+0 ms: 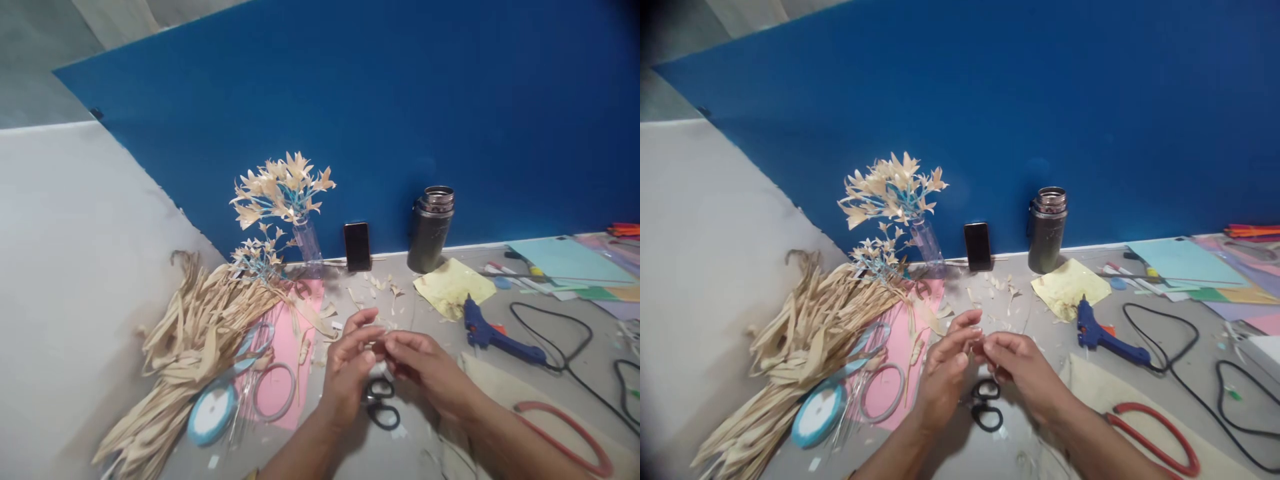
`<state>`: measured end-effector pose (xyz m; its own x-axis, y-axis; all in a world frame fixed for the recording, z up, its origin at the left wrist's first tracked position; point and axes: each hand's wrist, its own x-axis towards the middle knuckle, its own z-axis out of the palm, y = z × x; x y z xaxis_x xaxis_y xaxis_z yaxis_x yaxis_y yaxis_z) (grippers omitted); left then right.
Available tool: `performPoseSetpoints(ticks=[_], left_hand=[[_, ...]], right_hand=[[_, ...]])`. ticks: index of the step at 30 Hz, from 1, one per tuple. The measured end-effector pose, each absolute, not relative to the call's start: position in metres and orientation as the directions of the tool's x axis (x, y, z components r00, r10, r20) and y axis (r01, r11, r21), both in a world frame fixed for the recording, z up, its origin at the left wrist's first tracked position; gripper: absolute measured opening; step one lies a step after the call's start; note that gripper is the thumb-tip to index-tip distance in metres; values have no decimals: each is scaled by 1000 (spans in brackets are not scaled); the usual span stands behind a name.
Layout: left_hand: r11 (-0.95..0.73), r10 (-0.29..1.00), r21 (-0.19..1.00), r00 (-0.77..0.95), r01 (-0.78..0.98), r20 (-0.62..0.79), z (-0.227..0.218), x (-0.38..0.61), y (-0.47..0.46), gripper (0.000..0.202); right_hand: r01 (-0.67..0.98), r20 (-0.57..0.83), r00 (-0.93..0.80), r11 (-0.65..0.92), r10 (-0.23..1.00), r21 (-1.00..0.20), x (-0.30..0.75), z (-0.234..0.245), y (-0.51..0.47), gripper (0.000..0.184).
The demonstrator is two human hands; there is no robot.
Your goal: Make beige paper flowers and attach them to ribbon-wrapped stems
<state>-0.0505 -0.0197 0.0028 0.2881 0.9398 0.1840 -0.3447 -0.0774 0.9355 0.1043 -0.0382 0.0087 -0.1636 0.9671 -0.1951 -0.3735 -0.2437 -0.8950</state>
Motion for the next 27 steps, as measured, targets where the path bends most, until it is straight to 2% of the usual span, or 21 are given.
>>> performPoseSetpoints(ticks=[2,4,9,11,14,18,20,22,23,25,27], left_hand=[[-11,927,908,337,-419,167,4,-50,-19,36],[2,912,907,372,-421,171,4,-50,-19,40],[-175,885,969,403,-174,232,3,-51,-22,48],[-192,884,971,404,-144,235,3,-51,-23,48],[-129,891,969,403,-213,207,3,-49,-23,46],[78,913,907,395,-413,101,4,-45,-22,39],[183,937,842,348,-507,6,5,-45,-20,33],[309,936,744,328,-593,-127,5,-46,-17,28],[382,918,678,344,-628,-198,5,-47,-15,26],[518,855,545,417,-659,-309,7,-49,-12,25],[604,797,479,483,-638,-362,8,-51,-10,28]], right_hand=[[-266,-143,-116,-170,983,-949,106,10,-37,39],[-222,-114,-66,-126,991,-967,107,13,-36,40],[-225,-106,-16,-107,994,-968,109,13,-34,39],[-227,-126,-9,-124,992,-966,110,12,-35,36],[-176,-162,10,-158,987,-972,110,14,-36,32],[-29,-135,43,-134,990,-991,110,17,-36,24],[108,-32,81,-41,996,-993,110,15,-36,21],[309,194,125,147,973,-939,110,9,-35,19],[426,339,129,257,932,-868,110,5,-35,18],[631,601,74,430,796,-646,111,-1,-35,17],[743,735,-18,502,677,-444,113,-6,-33,16]])
